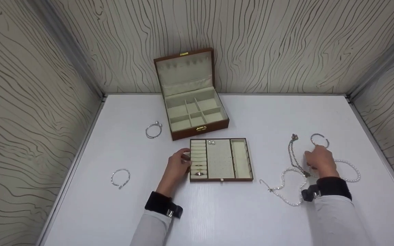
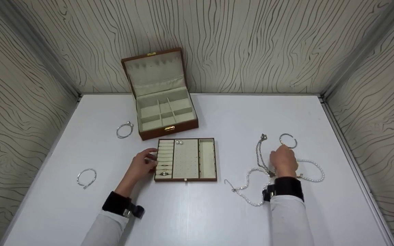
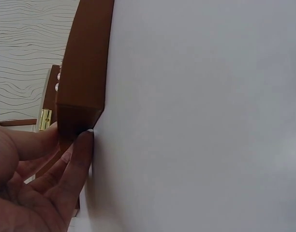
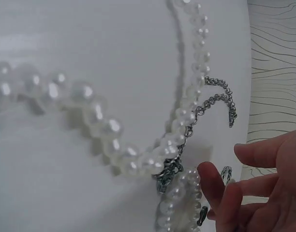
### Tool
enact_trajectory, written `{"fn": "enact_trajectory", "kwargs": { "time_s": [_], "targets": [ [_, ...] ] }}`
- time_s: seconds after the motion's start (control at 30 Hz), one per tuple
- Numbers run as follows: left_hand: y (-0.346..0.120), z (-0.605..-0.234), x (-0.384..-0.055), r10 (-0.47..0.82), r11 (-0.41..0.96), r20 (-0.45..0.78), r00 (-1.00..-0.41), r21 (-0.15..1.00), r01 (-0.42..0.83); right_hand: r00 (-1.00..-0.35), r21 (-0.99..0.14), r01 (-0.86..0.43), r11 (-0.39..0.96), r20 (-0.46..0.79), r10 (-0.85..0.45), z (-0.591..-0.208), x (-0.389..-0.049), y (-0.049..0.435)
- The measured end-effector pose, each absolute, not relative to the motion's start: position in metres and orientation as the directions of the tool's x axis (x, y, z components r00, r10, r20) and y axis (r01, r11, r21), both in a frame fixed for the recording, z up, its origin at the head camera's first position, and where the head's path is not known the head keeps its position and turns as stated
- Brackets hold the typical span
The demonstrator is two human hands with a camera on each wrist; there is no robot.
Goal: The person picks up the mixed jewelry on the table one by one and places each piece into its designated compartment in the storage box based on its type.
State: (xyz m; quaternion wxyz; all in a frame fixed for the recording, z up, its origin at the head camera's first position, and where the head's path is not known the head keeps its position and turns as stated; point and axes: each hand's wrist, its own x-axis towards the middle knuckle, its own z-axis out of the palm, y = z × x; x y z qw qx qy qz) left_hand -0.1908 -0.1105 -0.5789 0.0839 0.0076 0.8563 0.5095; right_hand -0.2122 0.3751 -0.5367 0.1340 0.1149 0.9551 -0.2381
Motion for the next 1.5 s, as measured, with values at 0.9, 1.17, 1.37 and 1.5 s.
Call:
{"fn": "enact_trajectory", "kwargs": {
  "time_s": [0.9, 1.17, 1.37, 1.5],
  "targets": [
    [-0.109, -0.578, -0.192, 0.101, 0.503, -0.131, -0.986, 0.862, -0.063, -0.908, -0.216, 0.374, 0.902, -0.284, 0.308, -0.532, -0.207, 0.379],
    [-0.110, -0.576, -0.192, 0.099, 0.525, -0.131, -0.986, 0.849, -0.060, -0.922, -0.244, 0.372, 0.896, -0.213, 0.324, -0.538, -0.208, 0.388],
    [-0.109, -0.579, -0.191, 0.091, 0.520, -0.132, -0.987, 0.851, -0.066, -0.931, -0.278, 0.355, 0.893, -0.195, 0.309, -0.541, -0.207, 0.389],
    [-0.109, -0.579, -0.191, 0.090, 0.507, -0.133, -0.987, 0.859, -0.069, -0.934, -0.298, 0.351, 0.888, -0.180, 0.309, -0.544, -0.207, 0.385]
  ]
}}
